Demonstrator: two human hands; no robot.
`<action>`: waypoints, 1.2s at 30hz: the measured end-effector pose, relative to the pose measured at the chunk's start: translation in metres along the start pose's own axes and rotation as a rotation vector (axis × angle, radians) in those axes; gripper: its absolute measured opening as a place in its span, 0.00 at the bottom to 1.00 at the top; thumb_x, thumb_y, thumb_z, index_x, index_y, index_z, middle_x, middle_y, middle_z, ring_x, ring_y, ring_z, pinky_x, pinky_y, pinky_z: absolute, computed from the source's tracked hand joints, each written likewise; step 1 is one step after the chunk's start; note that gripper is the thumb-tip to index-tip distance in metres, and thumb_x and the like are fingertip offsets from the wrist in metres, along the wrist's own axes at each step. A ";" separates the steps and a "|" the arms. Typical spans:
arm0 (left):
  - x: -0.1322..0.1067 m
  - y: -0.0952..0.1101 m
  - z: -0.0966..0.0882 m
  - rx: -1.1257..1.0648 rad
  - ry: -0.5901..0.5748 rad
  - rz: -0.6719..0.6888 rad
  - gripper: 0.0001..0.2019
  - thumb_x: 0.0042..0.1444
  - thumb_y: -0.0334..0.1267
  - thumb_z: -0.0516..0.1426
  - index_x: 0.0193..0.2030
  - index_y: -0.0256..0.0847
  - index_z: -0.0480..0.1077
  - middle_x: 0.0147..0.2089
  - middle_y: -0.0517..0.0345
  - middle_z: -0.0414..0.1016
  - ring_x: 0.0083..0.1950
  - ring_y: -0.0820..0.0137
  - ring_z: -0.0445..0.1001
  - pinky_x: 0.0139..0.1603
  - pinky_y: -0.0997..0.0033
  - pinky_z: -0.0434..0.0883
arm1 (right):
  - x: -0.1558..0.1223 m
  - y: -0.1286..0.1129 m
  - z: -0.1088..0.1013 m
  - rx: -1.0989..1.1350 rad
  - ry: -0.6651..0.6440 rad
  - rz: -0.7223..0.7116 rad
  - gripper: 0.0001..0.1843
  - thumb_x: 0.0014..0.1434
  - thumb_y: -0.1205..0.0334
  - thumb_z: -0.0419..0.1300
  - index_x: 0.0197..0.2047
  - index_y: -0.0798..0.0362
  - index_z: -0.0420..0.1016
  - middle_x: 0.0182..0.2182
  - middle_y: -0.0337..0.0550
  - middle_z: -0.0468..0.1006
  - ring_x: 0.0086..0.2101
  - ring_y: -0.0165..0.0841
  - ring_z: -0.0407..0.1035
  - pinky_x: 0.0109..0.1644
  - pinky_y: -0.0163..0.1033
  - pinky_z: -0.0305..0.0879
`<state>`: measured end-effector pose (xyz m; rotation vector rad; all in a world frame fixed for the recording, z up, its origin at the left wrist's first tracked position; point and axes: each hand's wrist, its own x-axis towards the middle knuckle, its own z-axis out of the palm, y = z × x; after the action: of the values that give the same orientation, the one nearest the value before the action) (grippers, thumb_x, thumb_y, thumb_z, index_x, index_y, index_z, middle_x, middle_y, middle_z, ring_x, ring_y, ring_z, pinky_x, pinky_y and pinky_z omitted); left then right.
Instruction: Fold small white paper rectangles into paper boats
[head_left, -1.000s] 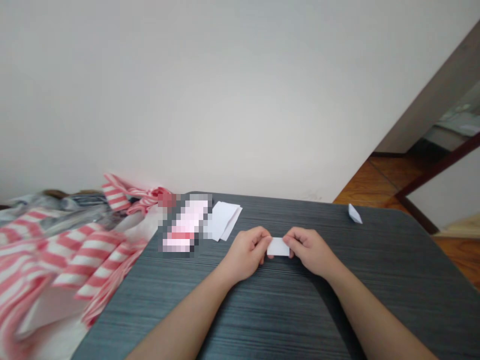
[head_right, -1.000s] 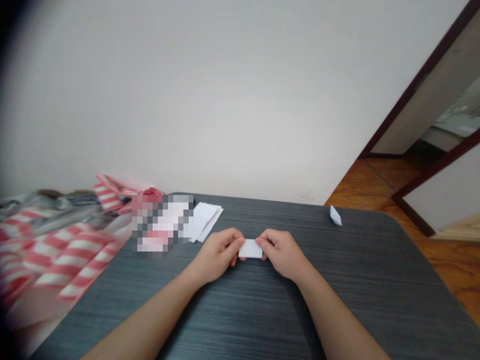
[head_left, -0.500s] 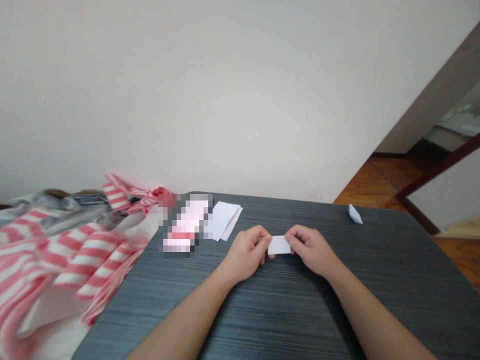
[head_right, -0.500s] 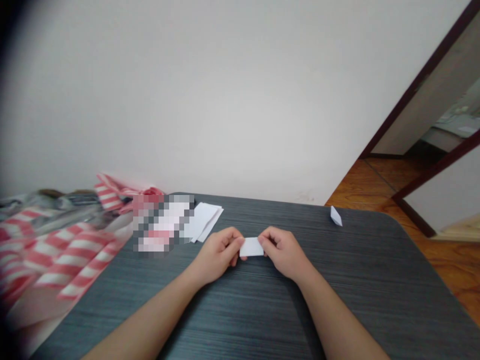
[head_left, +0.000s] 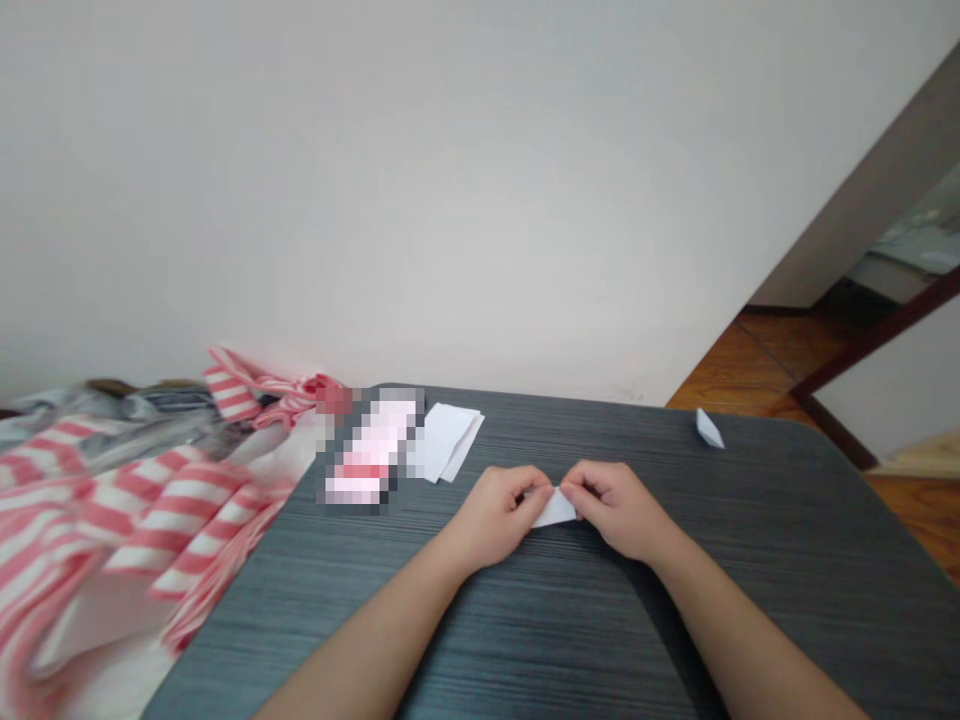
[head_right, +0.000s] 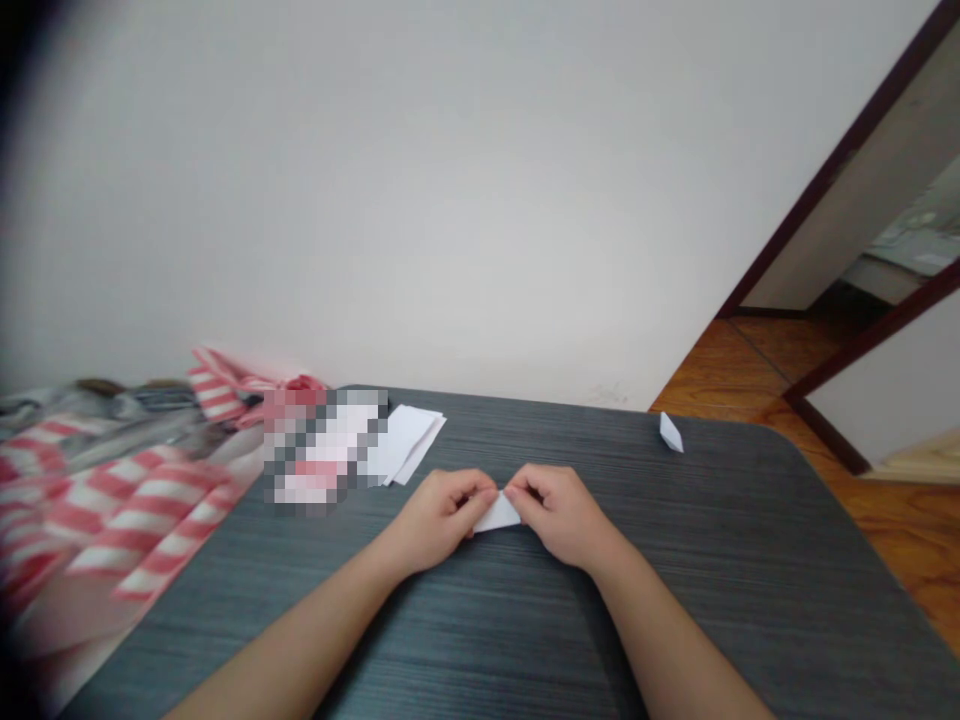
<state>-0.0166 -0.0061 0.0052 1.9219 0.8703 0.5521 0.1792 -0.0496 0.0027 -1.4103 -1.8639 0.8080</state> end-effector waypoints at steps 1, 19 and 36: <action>0.000 0.001 0.000 0.009 -0.003 -0.001 0.15 0.63 0.42 0.50 0.30 0.39 0.73 0.21 0.62 0.69 0.25 0.73 0.67 0.27 0.77 0.60 | 0.000 0.000 0.000 0.000 -0.004 -0.001 0.11 0.62 0.64 0.55 0.28 0.53 0.73 0.21 0.36 0.73 0.25 0.29 0.67 0.30 0.33 0.59; 0.001 -0.005 0.001 -0.005 0.037 -0.074 0.15 0.63 0.42 0.51 0.30 0.39 0.70 0.19 0.64 0.69 0.23 0.74 0.68 0.28 0.77 0.63 | -0.001 0.006 -0.001 0.016 0.034 0.021 0.12 0.62 0.65 0.55 0.26 0.53 0.70 0.21 0.35 0.71 0.24 0.29 0.65 0.30 0.33 0.58; 0.000 -0.002 0.000 -0.004 -0.011 -0.069 0.15 0.63 0.43 0.50 0.30 0.38 0.72 0.19 0.63 0.70 0.23 0.74 0.68 0.26 0.78 0.62 | -0.001 0.008 0.004 0.081 0.032 0.024 0.07 0.61 0.64 0.58 0.32 0.54 0.75 0.25 0.37 0.74 0.27 0.30 0.66 0.32 0.33 0.60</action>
<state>-0.0171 -0.0057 0.0030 1.8819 0.9246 0.5015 0.1808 -0.0489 -0.0056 -1.3896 -1.7735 0.8586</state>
